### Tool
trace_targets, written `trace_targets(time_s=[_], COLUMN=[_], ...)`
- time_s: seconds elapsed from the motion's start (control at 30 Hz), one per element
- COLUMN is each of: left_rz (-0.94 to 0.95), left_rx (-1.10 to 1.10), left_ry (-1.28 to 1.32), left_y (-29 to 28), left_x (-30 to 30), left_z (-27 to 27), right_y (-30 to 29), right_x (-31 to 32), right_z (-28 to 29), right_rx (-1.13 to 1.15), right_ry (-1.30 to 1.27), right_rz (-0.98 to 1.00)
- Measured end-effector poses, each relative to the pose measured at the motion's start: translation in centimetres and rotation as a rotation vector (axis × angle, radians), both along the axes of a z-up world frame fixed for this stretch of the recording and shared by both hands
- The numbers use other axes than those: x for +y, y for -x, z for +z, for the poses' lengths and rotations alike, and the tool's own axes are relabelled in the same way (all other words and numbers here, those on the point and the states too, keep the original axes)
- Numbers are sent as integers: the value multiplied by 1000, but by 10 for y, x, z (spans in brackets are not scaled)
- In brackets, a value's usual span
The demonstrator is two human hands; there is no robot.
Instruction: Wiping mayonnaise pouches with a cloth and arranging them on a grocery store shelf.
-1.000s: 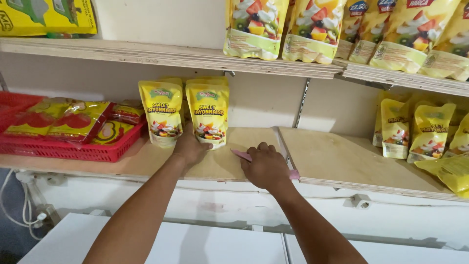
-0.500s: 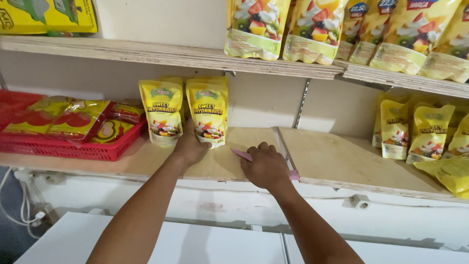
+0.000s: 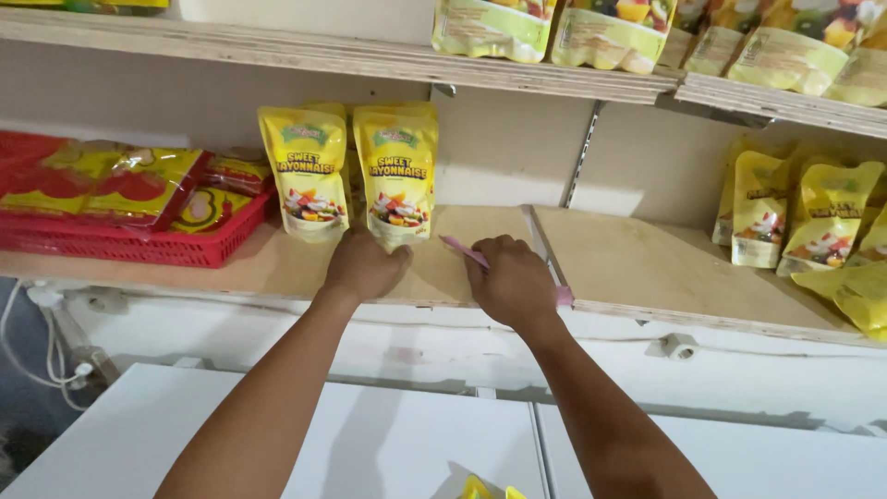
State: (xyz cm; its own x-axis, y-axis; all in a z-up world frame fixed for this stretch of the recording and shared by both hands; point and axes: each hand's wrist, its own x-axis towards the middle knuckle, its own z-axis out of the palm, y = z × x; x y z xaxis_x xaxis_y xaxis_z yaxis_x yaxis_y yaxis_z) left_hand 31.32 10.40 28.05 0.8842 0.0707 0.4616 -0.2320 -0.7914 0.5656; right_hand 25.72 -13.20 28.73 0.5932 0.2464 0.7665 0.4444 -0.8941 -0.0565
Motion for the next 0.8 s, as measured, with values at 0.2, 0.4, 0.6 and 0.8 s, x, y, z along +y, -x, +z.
trace_targets(time_s=[0.2, 0.4, 0.6, 0.8], left_rz=[10, -293, -429, -401], left_rx=[-272, -669, -295, 297], left_ry=[-212, 12, 143, 373], left_y=[63, 136, 175, 207], left_x=[-18, -33, -56, -82], left_z=[-25, -84, -212, -324], right_y=[31, 91, 135, 166], right_x=[0, 4, -14, -35], right_z=[0, -59, -190, -312], right_rx=[-195, -370, 18, 341], right_ry=[95, 200, 6, -22], right_rz=[169, 249, 318, 275])
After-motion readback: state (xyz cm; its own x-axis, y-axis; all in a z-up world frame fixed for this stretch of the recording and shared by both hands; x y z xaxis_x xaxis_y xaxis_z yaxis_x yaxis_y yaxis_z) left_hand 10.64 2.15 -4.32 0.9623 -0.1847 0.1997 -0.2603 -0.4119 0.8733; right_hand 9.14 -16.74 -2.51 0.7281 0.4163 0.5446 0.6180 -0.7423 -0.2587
